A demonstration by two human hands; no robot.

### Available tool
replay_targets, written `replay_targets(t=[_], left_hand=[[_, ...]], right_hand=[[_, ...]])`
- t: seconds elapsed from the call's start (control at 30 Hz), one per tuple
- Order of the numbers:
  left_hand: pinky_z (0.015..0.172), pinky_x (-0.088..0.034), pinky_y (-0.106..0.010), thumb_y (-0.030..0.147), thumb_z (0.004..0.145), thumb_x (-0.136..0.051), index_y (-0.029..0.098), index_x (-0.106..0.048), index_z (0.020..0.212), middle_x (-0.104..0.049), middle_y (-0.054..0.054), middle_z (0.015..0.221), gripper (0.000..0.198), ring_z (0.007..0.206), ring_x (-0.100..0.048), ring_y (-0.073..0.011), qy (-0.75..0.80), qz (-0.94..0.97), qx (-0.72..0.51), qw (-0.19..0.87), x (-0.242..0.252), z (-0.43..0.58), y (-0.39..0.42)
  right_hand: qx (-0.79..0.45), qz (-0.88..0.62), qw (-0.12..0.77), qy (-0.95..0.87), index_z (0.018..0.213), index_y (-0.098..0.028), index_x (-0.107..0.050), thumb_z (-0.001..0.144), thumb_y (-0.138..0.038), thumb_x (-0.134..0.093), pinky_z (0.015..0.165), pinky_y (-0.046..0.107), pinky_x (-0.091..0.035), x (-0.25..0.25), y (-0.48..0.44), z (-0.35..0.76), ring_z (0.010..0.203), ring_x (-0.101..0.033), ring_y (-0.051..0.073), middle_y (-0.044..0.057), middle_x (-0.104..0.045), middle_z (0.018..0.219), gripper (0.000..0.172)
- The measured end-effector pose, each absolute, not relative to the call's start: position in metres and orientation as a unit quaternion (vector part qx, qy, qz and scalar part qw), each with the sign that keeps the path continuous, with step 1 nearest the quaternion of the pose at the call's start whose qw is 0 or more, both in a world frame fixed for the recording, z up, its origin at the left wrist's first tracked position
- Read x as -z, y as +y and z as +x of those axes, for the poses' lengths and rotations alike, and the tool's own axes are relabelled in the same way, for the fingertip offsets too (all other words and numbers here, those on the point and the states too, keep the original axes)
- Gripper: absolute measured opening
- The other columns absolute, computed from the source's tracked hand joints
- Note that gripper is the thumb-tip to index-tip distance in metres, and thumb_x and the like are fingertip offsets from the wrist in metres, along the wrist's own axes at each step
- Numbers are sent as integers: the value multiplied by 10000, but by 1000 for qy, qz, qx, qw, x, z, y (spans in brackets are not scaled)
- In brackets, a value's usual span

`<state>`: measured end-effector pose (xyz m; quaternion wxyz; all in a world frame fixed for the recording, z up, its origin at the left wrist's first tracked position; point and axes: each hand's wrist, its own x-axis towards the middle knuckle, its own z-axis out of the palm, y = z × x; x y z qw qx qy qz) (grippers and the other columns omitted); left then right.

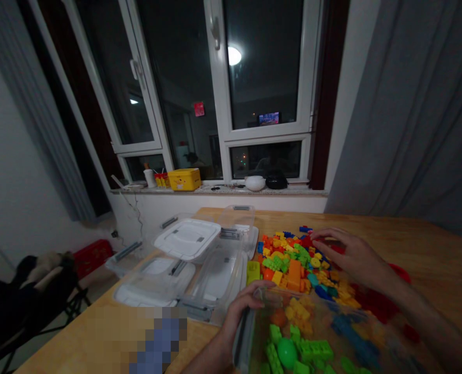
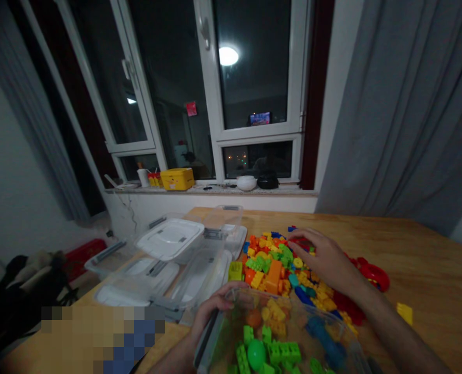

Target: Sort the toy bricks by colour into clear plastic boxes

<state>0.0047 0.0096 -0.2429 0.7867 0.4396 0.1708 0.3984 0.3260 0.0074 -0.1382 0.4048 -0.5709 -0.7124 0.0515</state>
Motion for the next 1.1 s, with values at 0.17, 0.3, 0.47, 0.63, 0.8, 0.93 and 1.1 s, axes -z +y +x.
replay_targets(t=[0.17, 0.3, 0.47, 0.63, 0.8, 0.93, 1.1], left_hand=[[1148, -350, -432, 258, 721, -655, 218, -772, 1146, -732, -78, 1289, 443, 1329, -577, -362, 171, 435, -401, 788, 246, 2, 9], [1165, -332, -422, 249, 707, -673, 222, -781, 1068, -729, -72, 1296, 377, 1353, -558, -360, 174, 438, -406, 783, 246, 3, 9], [1168, -321, -433, 232, 692, -667, 209, -781, 1050, -728, -80, 1287, 376, 1349, -557, -366, 178, 435, -408, 783, 247, 5, 11], [1173, -313, -423, 225, 678, -673, 201, -777, 928, -719, -80, 1307, 272, 1389, -516, -376, 167, 447, -428, 767, 250, 3, 12], [1159, -329, -439, 243, 688, -655, 206, -779, 1070, -729, -90, 1277, 403, 1346, -558, -369, 177, 445, -404, 779, 244, 4, 10], [1151, -345, -447, 254, 683, -663, 216, -778, 1097, -746, -88, 1239, 431, 1309, -589, -376, 179, 441, -398, 784, 238, 7, 8], [1163, -333, -431, 244, 683, -657, 204, -785, 1071, -727, -79, 1290, 411, 1338, -565, -368, 179, 440, -408, 780, 243, 5, 11]], right_hand=[[14, -651, 400, -645, 1152, -208, -693, 941, -454, -480, 1035, 522, -592, 191, 53, 377, 1154, -732, 342, 175, -777, 1258, 388], [37, -691, 351, -631, 1206, -111, -704, 920, -315, -418, 1157, 574, -495, 227, 67, 402, 1263, -682, 390, 254, -755, 1308, 453], [17, -694, 274, -665, 1268, -134, -709, 982, -295, -346, 1176, 389, -489, 259, 72, 415, 1294, -688, 300, 190, -761, 1361, 489], [-2, -731, 212, -649, 1455, -102, -581, 1009, -334, -307, 1194, 462, -465, 289, 81, 421, 1406, -607, 322, 213, -662, 1504, 573], [-18, -766, 173, -619, 1577, -193, -458, 1017, -478, -250, 1145, 708, -417, 305, 86, 420, 1458, -521, 418, 166, -604, 1576, 662], [-19, -770, 162, -616, 1598, -248, -425, 1013, -557, -221, 1128, 690, -420, 306, 90, 418, 1404, -559, 405, 134, -635, 1552, 692], [-14, -776, 151, -612, 1587, -254, -452, 1006, -584, -221, 1121, 675, -422, 305, 92, 419, 1391, -561, 414, 130, -614, 1576, 707]])
